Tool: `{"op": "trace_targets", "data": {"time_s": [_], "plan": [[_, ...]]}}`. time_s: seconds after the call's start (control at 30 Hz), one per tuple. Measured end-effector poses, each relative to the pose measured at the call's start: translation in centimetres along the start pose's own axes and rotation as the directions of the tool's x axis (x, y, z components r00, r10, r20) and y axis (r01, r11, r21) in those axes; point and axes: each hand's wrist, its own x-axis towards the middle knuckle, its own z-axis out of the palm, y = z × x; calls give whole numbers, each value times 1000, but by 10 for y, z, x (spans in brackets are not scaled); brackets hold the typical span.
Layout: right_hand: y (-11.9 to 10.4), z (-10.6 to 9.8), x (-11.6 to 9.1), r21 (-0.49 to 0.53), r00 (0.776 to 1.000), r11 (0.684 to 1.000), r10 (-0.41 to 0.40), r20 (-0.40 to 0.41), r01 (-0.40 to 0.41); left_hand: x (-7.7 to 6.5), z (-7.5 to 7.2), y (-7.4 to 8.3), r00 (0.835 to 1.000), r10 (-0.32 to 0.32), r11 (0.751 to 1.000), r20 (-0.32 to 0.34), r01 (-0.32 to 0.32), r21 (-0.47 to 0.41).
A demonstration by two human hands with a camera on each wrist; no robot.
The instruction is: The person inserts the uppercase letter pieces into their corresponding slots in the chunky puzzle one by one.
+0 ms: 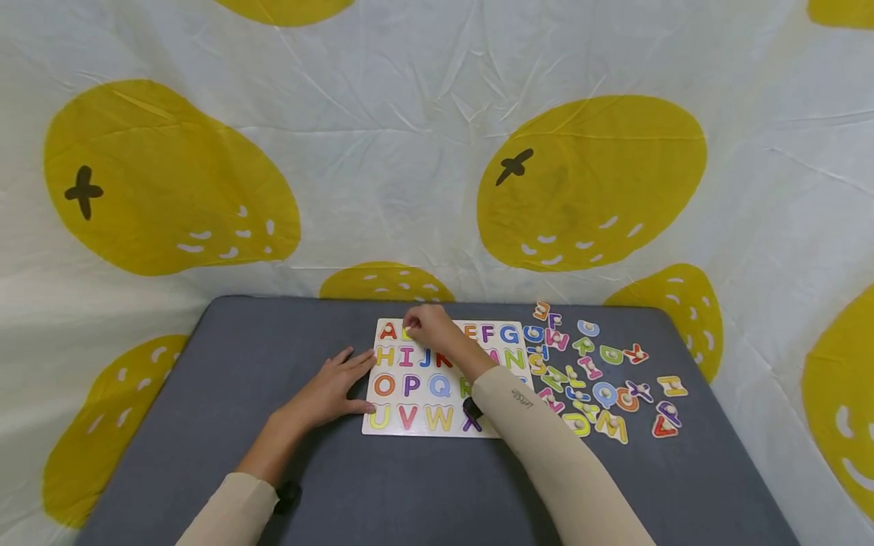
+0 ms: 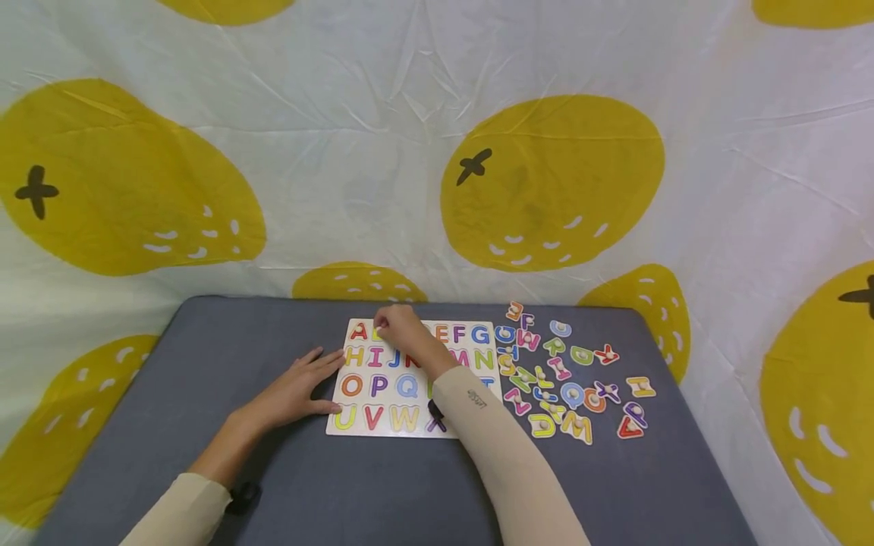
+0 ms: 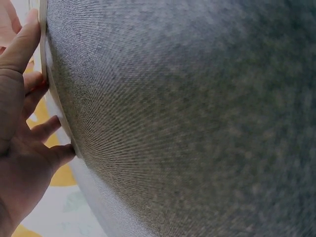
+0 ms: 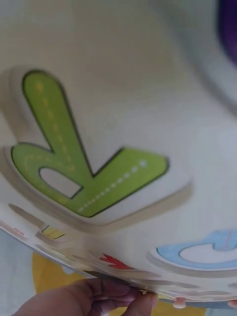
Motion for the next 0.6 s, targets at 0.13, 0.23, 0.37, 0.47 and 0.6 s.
{"op": "trace_targets", "data": {"time_s": [0.13,0.23,0.37,0.47,0.6], "plan": [[-2,0,1,-24,1000,1000,5,21,-5,0,0,0,1000,-4,1000,-1,4,4],[-5,-1,0,-46,999,998,35,26,-34,0,0,0,1000,-9,1000,-5,9,-5],[-9,-1,-2,-77,997,995,69,22,-67,1,1,1,1000,-5,1000,-2,5,-12],[-10,-1,-2,-87,997,994,64,33,-61,1,2,1,1000,-12,1000,4,12,-11],[-7,-3,-4,-71,998,997,40,43,-37,2,2,0,1000,-14,1000,6,14,-6]]}}
